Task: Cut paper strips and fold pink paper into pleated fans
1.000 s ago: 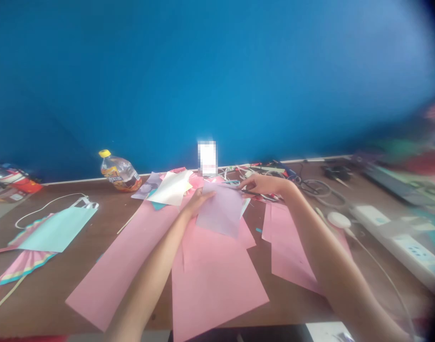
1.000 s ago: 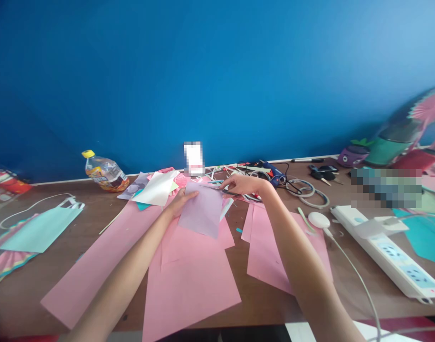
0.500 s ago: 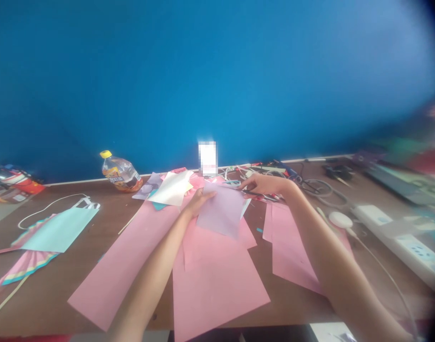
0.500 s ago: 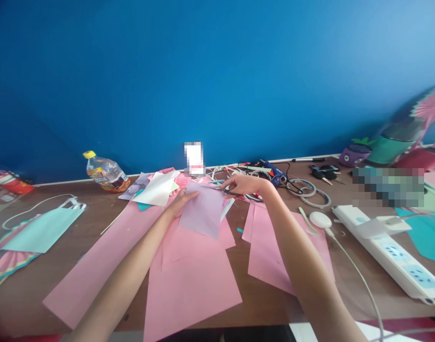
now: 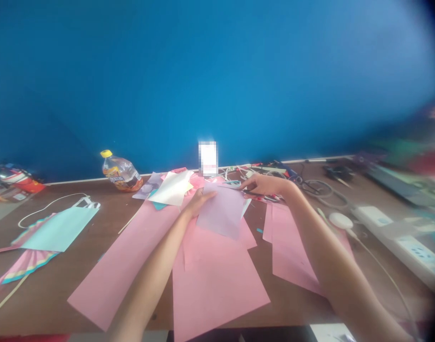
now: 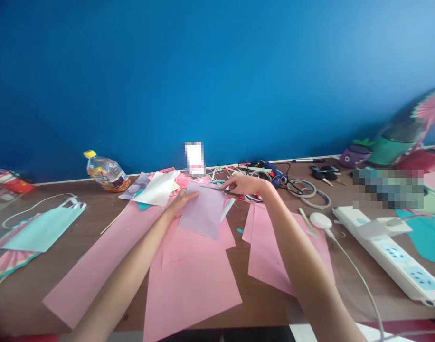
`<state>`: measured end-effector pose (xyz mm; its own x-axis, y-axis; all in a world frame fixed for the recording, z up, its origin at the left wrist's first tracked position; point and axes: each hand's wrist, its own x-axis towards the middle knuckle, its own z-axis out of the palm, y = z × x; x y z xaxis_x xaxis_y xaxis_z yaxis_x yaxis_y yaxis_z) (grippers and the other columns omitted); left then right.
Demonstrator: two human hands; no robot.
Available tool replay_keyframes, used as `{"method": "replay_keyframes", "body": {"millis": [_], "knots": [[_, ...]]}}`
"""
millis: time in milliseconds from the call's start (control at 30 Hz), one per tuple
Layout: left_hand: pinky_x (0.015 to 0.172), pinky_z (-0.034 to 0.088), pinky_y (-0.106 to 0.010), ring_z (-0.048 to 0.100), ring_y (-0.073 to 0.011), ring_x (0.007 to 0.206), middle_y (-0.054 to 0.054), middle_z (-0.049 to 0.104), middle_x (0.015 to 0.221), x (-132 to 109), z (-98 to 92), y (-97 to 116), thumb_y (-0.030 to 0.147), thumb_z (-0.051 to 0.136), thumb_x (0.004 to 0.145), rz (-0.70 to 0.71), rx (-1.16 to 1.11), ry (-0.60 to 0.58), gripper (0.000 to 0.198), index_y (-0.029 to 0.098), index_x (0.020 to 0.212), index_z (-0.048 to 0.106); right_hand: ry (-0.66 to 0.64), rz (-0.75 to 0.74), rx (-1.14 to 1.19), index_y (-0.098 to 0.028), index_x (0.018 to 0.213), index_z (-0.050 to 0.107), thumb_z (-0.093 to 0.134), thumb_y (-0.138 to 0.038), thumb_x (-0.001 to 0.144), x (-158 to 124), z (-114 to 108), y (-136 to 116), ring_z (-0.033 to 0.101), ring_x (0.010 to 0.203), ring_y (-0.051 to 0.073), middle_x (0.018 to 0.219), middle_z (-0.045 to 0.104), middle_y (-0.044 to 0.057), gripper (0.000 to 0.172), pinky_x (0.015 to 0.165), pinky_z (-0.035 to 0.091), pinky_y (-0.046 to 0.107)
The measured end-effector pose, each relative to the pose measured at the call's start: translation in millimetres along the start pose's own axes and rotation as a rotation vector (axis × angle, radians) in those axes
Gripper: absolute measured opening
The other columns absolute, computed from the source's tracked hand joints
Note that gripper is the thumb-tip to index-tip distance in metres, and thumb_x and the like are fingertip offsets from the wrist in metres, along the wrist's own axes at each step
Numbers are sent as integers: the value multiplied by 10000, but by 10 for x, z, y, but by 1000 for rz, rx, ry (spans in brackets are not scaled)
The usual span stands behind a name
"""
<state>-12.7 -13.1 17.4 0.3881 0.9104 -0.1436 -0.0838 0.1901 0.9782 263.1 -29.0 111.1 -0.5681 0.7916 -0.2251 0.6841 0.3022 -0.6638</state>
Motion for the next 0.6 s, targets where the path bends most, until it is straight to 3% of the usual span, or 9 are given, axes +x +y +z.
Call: {"method": "replay_keyframes", "body": {"millis": [233, 500, 600], "knots": [[642, 518, -287, 655, -174, 698, -47, 698, 868, 3, 5, -3, 472, 718, 703, 66, 14, 4, 337, 209, 895, 630, -33, 43, 33, -213, 1210, 672, 639, -475, 719, 23, 29, 26, 440, 536, 115, 588, 587, -9, 558, 557, 319, 258], [624, 511, -280, 648, -175, 708, -38, 686, 853, 21, -6, -43, 456, 758, 660, 33, 12, 58, 352, 218, 888, 633, -69, 18, 99, -210, 1199, 675, 624, -449, 751, 26, 70, 1, 514, 555, 112, 708, 660, 22, 510, 609, 402, 250], [627, 509, -283, 649, -181, 715, -38, 687, 863, 27, -11, -49, 454, 762, 654, 28, 19, 58, 367, 222, 909, 638, -50, 41, 101, -214, 1178, 685, 632, -464, 747, 28, 74, -27, 512, 546, 110, 665, 636, 14, 502, 582, 395, 238]]}}
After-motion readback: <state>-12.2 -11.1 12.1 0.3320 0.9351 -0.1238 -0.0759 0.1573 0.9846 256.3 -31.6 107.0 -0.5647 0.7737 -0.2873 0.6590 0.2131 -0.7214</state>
